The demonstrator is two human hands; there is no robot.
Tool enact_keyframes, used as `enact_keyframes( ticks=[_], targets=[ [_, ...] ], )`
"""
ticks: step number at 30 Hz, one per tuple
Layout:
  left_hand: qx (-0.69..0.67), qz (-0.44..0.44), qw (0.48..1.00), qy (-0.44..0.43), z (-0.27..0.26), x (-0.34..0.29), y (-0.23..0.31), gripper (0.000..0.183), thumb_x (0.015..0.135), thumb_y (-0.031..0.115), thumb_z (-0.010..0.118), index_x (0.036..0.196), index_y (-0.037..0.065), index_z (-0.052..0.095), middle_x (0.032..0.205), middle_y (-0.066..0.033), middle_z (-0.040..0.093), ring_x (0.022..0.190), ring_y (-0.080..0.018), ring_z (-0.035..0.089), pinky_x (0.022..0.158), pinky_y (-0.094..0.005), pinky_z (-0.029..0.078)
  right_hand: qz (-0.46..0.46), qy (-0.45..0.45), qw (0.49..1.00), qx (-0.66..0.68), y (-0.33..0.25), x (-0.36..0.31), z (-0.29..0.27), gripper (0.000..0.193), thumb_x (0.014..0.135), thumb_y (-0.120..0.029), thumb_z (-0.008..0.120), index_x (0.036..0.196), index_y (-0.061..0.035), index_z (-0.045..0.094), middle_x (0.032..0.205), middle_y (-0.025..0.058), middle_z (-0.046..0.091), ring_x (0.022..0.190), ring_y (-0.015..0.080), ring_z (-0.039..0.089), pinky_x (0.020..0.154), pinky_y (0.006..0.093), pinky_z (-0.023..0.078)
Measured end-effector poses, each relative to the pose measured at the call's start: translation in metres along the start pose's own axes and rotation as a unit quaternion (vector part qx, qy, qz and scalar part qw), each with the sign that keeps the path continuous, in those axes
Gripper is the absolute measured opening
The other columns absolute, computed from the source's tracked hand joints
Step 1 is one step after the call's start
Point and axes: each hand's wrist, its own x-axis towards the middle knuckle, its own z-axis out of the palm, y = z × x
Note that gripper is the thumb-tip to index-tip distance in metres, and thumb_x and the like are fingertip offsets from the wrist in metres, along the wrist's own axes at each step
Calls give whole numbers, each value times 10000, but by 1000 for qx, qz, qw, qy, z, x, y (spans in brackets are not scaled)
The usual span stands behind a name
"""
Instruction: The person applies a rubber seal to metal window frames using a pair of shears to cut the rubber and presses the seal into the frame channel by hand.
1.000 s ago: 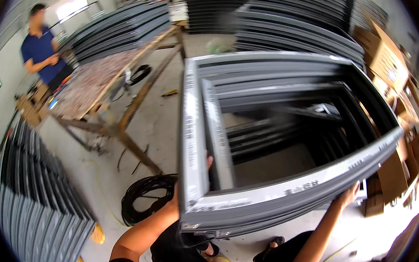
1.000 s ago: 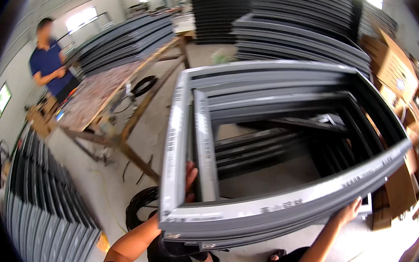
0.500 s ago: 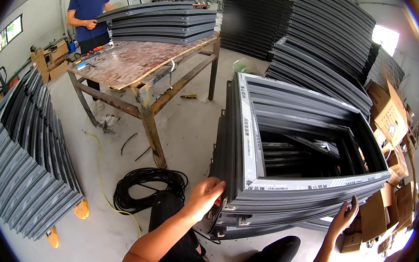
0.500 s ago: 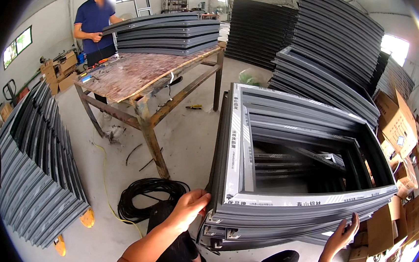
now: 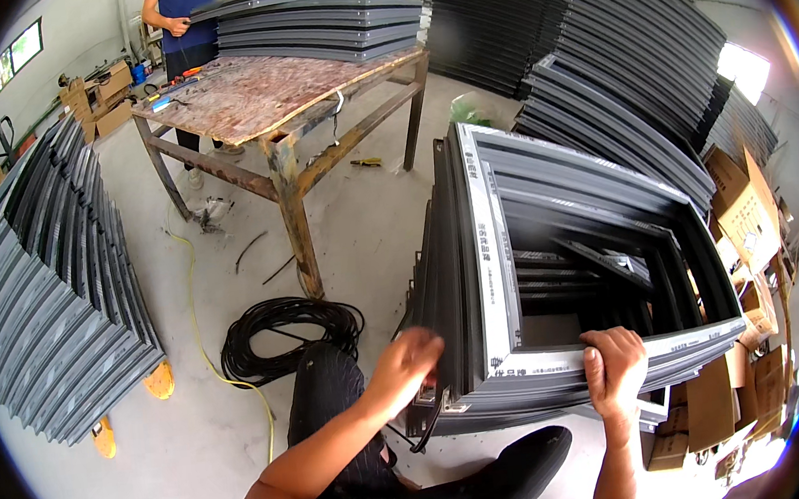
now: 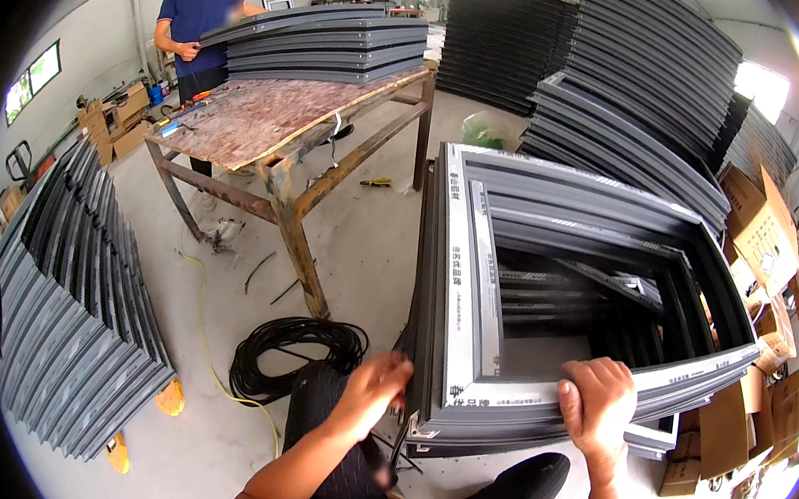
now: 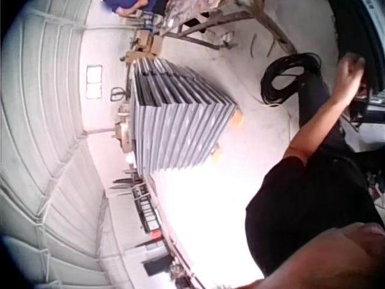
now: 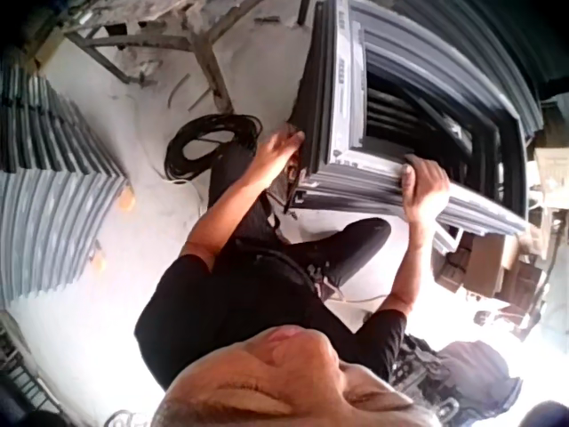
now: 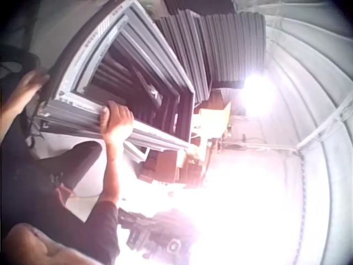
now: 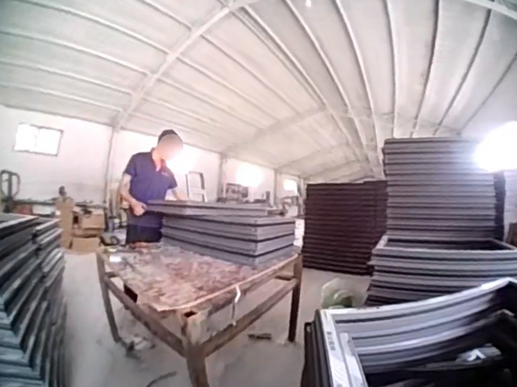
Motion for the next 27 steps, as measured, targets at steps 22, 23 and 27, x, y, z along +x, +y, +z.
enact_keyframes(
  ticks=[22,23,27],
  targets=[
    [-164,-199,960,-113,-1,-50,21,374,1004,354,427,959,9,565,759,-69,605,712,-152,614,607,-274,493,-29,42,999,11,-49,-81,-10,257,776,-2,566,1033,-6,587,944,132,592,849,296,565,778,417,462],
    [-145,-185,962,-141,-6,-63,11,363,1010,331,416,968,1,561,772,-82,606,735,-168,616,662,-295,498,-16,-18,993,113,-52,-112,1,288,736,24,581,1022,-10,580,882,104,599,794,281,561,780,422,439],
    [-201,-176,952,-149,-1,-92,3,318,1029,282,389,933,35,565,705,-31,580,694,-100,575,641,-225,397,63,-242,948,197,-102,-199,43,204,722,-54,719,910,-28,643,763,118,612,684,288,598,613,379,485]
  ],
)
